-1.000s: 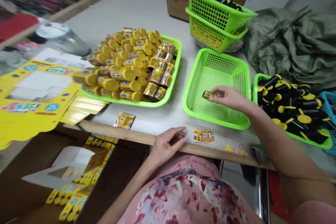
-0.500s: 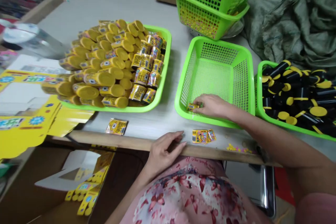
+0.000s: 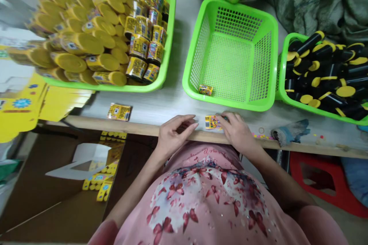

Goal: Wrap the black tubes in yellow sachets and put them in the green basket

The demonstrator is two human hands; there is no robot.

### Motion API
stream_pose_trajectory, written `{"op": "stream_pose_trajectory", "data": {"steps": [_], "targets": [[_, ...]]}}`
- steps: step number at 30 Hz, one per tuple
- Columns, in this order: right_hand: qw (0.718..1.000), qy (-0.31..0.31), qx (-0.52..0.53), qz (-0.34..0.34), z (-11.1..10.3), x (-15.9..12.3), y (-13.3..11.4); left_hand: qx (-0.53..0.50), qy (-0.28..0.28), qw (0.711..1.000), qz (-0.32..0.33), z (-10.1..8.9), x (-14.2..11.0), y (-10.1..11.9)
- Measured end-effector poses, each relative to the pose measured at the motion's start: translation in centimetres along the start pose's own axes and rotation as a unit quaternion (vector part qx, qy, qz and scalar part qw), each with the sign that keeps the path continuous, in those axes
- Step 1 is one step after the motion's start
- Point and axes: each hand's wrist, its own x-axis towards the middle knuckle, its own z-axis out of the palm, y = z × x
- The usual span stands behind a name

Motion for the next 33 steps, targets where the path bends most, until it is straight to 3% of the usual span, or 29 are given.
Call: {"op": "stream_pose_trajectory", "data": {"steps": [3, 7, 11, 14, 17, 20, 23, 25, 27, 29, 33], "targets": [[0.999, -0.013, -0.044, 0.006, 1.1, 0.0, 0.4, 0.012, 0.005, 1.000, 0.002, 0.8, 0.1, 0.5], [0.999, 0.004, -0.031, 0.016, 0.8, -0.1, 0.5, 0.080, -0.016, 0.995, 0.059, 2.4, 0.1, 1.1], [0.996, 0.088, -0.006, 0.030, 0.7, -0.3, -0.5, 0.050, -0.041, 0.995, 0.079, 3.3, 0.5, 1.8], [0.986, 0.160, 0.027, 0.028, 0.2, -0.3, -1.5, -0.081, -0.076, 0.994, -0.016, 3.5, 1.1, 2.6], [0.972, 0.227, 0.066, 0.017, -1.7, -0.5, -0.9, -0.168, -0.085, 0.972, -0.143, 3.4, 1.7, 3.1], [0.953, 0.293, 0.036, 0.063, -5.4, -0.8, 2.7, -0.206, -0.069, 0.957, -0.194, 3.6, 2.1, 3.3], [0.919, 0.327, -0.024, 0.221, -9.5, 0.1, 8.8, -0.215, -0.051, 0.954, -0.203, 3.8, 2.2, 3.2], [0.888, 0.289, -0.074, 0.350, -11.4, 1.6, 12.5, -0.222, -0.052, 0.951, -0.209, 3.9, 2.3, 3.0], [0.861, 0.223, -0.121, 0.441, -12.4, 3.5, 15.1, -0.230, -0.063, 0.947, -0.218, 4.1, 2.3, 2.9], [0.847, 0.178, -0.142, 0.481, -12.4, 5.0, 16.5, -0.233, -0.077, 0.945, -0.217, 4.1, 2.1, 2.7], [0.852, 0.212, -0.093, 0.469, -11.5, 6.2, 17.2, -0.243, -0.099, 0.943, -0.206, 3.9, 1.5, 2.9]]}}
